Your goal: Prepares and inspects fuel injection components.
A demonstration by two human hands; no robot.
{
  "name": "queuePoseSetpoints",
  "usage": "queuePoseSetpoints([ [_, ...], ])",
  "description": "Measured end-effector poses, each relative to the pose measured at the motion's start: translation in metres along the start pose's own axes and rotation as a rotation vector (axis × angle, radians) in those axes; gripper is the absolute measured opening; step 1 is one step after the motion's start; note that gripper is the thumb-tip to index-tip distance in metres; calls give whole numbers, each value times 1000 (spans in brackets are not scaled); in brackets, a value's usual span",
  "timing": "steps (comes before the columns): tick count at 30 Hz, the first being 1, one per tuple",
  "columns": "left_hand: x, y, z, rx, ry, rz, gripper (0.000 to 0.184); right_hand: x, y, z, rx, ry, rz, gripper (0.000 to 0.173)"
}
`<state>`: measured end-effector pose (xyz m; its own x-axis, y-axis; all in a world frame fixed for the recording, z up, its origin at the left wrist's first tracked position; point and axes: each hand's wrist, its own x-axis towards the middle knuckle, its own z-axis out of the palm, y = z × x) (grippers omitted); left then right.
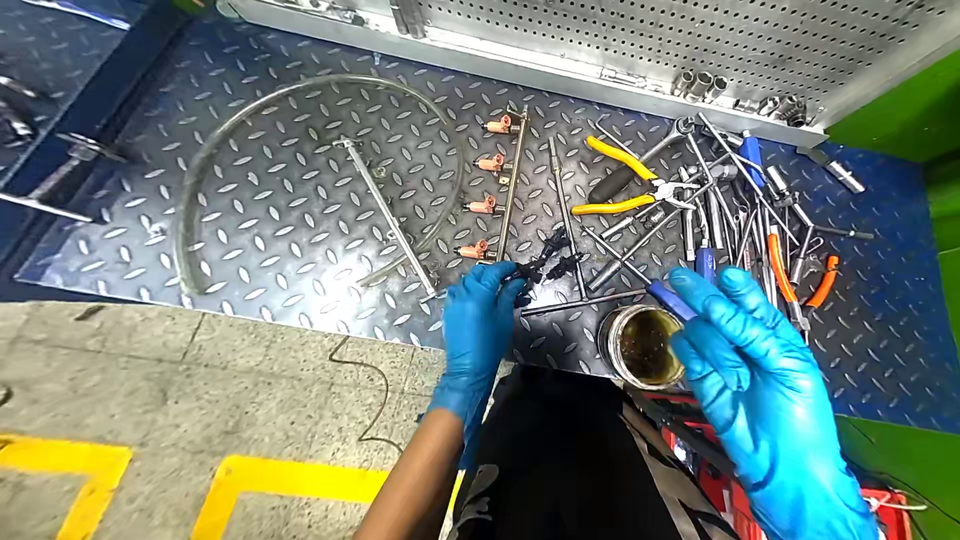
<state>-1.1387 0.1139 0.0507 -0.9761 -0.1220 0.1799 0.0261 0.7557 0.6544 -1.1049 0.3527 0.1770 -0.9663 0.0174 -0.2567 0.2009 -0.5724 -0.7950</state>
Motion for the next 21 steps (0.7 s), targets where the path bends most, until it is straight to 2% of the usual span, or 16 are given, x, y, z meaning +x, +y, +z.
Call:
queuePoseSetpoints([
  [3,7,-7,12,103,-134,-69,19,-3,-3,-19,-1,155,-39,28],
  [6,11,-4,12,190,-203,-50,20,-11,-2,-34,-19,243,-62,30],
  [10,13,20,16,201,-138,97,29,-21,4,-54,-128,292,-136,24],
  [14,28,49,49,329,-363,190,40,-32,10,-67,-129,322,-88,20],
  [16,37,53,60,440,-397,220,34,-33,12,-69,-102,309,-69,20],
  [21,47,52,63,508,-433,240,25,-32,10,-67,-51,307,-81,18],
])
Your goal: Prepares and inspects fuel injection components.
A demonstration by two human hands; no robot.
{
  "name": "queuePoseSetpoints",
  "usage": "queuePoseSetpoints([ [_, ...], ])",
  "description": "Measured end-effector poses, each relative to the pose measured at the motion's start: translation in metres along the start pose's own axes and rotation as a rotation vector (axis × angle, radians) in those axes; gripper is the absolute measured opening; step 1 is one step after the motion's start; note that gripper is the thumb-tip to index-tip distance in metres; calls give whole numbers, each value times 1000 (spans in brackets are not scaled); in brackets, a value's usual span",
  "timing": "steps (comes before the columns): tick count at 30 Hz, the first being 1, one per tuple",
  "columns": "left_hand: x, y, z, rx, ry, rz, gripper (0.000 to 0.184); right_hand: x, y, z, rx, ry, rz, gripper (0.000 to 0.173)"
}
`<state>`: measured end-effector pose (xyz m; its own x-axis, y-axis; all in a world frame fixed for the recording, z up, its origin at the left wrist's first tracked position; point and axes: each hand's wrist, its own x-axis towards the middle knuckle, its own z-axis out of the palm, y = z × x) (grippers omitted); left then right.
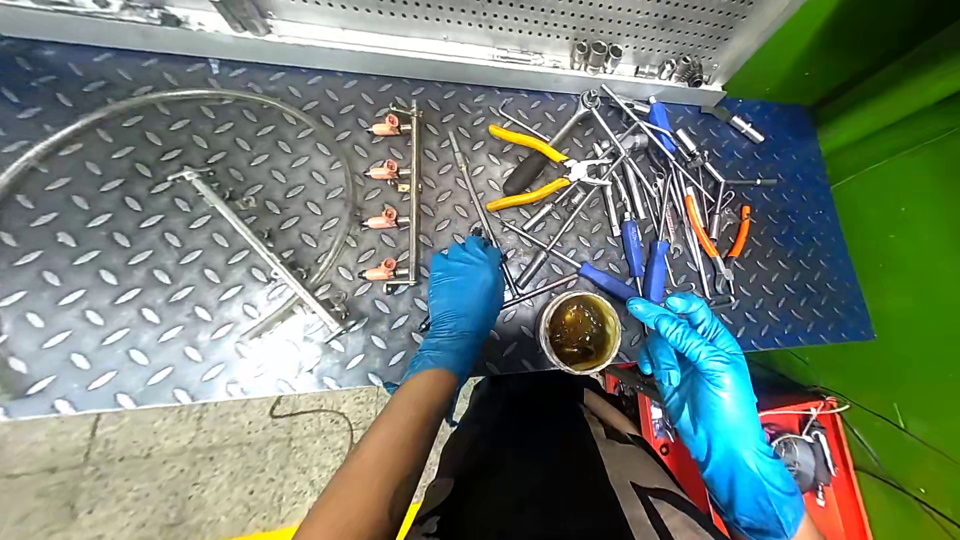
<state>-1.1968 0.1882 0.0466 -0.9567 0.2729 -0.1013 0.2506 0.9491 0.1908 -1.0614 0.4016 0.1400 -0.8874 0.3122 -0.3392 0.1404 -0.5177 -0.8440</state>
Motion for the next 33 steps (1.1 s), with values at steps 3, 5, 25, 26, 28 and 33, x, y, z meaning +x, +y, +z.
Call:
queuePoseSetpoints([
  [3,1,-2,-2,-23,17,27,19,0,1,-5,-179,-103,-120,19],
  [5,-9,-9,-13,-228,132,47,18,3,5,-17,-672,-307,-385,30],
  [25,-114,0,-74,-2094,25,-112,33,19,-3,14,-674,-573,-448,26],
  [26,-114,4,-75,-2125,30,-90,33,17,-5,26,-492,-525,-401,21],
  [28,-112,14,-80,-2186,36,-103,32,16,-5,42,-283,-455,-316,16],
  [33,-109,28,-87,-2286,-37,-155,34,10,-1,65,-68,-429,-167,16],
])
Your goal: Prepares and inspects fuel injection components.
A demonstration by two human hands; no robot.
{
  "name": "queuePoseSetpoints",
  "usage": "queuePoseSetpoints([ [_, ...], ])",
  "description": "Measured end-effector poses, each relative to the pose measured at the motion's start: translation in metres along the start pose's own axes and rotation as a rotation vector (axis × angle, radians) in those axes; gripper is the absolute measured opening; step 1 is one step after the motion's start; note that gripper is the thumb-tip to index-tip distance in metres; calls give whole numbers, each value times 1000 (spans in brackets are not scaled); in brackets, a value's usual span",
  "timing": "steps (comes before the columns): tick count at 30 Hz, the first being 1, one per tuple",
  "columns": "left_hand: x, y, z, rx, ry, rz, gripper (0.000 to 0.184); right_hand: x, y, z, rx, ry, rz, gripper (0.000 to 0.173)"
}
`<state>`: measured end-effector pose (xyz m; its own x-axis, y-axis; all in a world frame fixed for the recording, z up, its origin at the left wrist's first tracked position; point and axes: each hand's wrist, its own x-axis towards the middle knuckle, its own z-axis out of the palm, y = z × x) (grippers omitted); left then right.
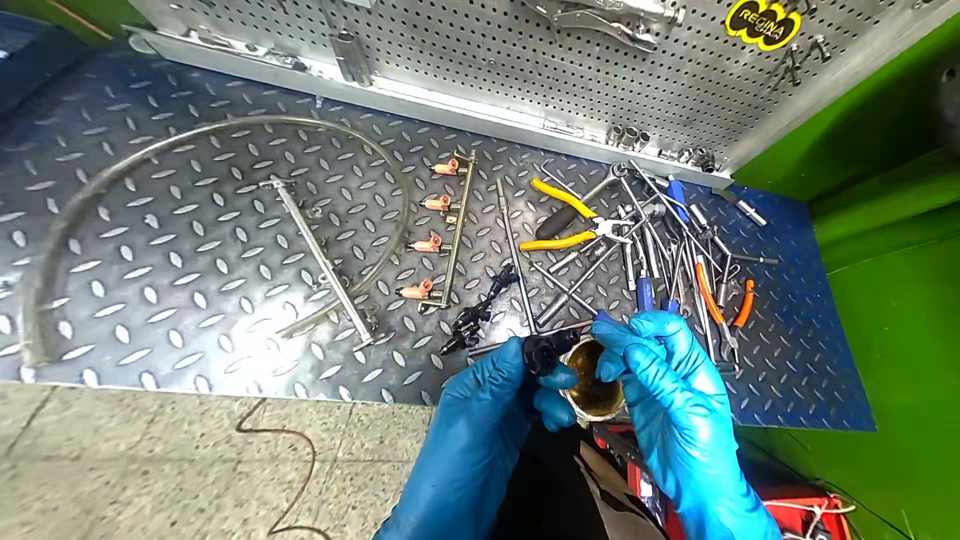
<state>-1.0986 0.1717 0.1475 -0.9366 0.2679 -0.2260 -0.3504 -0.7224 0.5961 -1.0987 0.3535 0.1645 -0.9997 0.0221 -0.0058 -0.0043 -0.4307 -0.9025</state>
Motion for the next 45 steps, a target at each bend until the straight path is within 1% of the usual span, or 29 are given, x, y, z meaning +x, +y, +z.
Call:
queuePoseSetpoints([
  [4,0,-2,2,-63,1,-60,36,0,-1,6,21,-13,15,14],
  [8,0,-3,4,-100,8,-76,36,-1,-1,8,39,-15,9,15],
  [12,1,-1,5,-59,11,-73,34,-2,0,9,12,-8,-2,16],
  [17,2,0,8,-5,47,-16,29,-3,1,12,17,14,7,16],
  [20,2,-2,1,-9,59,33,26,-3,0,15,32,10,20,14],
  [24,5,0,-4,84,104,106,24,-1,3,17,57,2,33,14],
  [29,6,2,-6,203,181,196,27,1,6,19,109,32,106,17],
  [32,6,1,-10,319,153,320,29,2,7,20,155,41,144,18],
  [35,6,1,-12,496,153,491,28,4,8,21,210,38,176,18],
  [41,6,-1,-25,982,128,914,27,7,11,23,293,76,266,20],
  [45,4,-6,-30,1341,213,1100,24,8,11,27,353,132,333,20],
])
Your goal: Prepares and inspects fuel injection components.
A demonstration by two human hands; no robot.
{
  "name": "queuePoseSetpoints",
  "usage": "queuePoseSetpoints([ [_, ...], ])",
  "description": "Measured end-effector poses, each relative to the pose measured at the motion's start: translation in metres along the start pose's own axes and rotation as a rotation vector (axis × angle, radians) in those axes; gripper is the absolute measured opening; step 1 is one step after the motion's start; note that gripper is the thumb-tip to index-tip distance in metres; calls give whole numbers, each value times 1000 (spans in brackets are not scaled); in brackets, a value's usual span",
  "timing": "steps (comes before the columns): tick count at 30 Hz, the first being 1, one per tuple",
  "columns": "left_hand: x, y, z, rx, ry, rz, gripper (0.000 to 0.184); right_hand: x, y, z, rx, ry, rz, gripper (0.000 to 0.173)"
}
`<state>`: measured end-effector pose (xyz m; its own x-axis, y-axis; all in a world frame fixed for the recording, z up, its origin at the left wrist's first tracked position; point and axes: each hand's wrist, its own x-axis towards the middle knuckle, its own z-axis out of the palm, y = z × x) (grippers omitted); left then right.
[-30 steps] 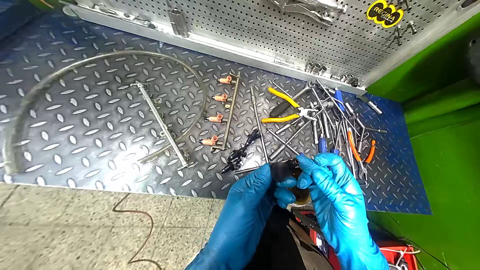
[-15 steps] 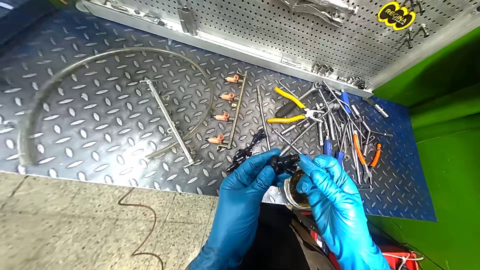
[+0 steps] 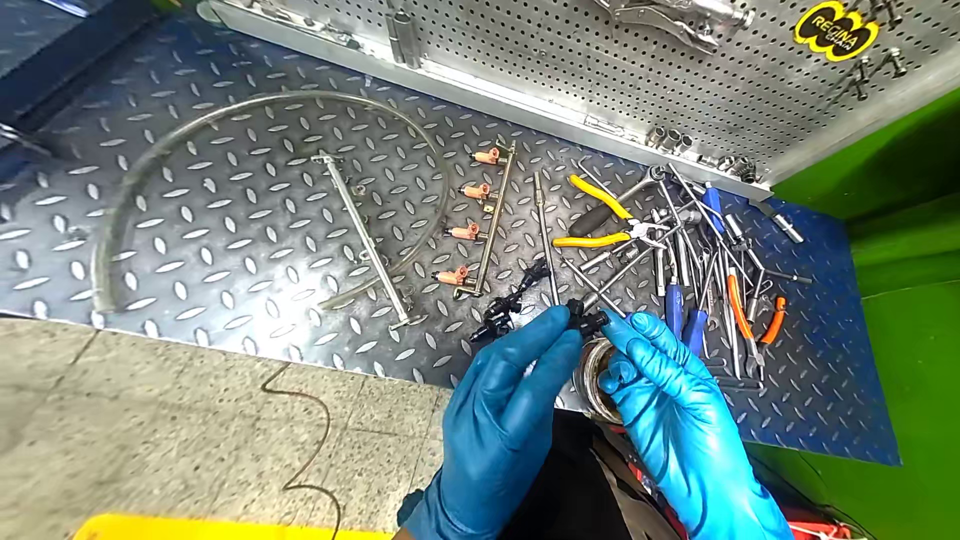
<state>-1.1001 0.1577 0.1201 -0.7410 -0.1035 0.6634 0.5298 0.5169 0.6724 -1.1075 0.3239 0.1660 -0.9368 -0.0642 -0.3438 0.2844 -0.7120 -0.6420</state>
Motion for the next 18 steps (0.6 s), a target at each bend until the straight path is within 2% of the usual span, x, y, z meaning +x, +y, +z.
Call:
queuePoseSetpoints([
  [3,-4,-5,-4,209,-60,160,25,-1,0,3,9,41,53,21],
  [7,-6,-16,-8,259,-95,257,23,-5,-3,5,5,63,50,20],
  [10,-13,-40,-3,240,-121,100,17,-14,-15,-3,-122,15,-111,14],
  [14,-19,-94,19,198,-367,-217,18,-23,-32,-35,-342,139,-381,12],
  [16,-14,-110,29,235,-488,-277,17,-30,-36,-54,-368,232,-406,15],
  [18,-7,-114,36,281,-557,-264,19,-39,-35,-71,-381,303,-407,17],
])
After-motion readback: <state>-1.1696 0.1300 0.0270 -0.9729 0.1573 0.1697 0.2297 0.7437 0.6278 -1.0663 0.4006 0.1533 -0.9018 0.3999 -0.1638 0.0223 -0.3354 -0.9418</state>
